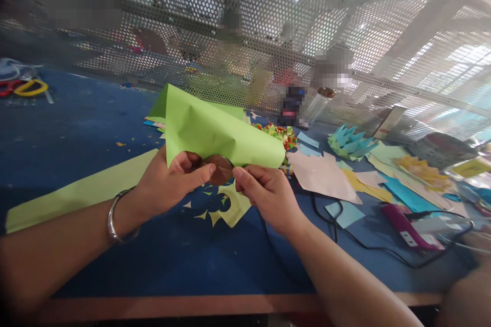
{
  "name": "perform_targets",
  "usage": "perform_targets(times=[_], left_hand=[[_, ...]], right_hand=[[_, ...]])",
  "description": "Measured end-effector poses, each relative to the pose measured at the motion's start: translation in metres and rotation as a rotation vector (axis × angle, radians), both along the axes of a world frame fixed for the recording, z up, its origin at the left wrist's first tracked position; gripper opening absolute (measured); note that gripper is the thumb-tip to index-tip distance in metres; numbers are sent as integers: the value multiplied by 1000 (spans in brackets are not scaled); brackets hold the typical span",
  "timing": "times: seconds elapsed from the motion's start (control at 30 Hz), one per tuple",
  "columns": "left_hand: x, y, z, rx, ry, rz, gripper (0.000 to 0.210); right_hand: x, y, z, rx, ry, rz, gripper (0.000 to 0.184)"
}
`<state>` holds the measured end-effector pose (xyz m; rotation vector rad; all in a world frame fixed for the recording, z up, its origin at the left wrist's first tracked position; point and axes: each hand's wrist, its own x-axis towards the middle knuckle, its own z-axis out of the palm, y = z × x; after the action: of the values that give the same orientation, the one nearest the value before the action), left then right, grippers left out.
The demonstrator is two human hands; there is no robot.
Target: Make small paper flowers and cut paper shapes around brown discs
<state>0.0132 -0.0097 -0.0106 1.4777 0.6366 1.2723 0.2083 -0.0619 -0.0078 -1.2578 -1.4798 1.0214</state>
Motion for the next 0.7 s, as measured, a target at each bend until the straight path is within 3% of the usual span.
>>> perform_targets(times=[0.47, 0.7], left_hand=[[-5, 3, -2, -55, 17, -138, 71], [-5, 2, 2, -58, -2, -164, 61]], right_hand=[[6, 3, 0, 17, -61, 68, 50], [8, 2, 0, 30, -98, 78, 51]])
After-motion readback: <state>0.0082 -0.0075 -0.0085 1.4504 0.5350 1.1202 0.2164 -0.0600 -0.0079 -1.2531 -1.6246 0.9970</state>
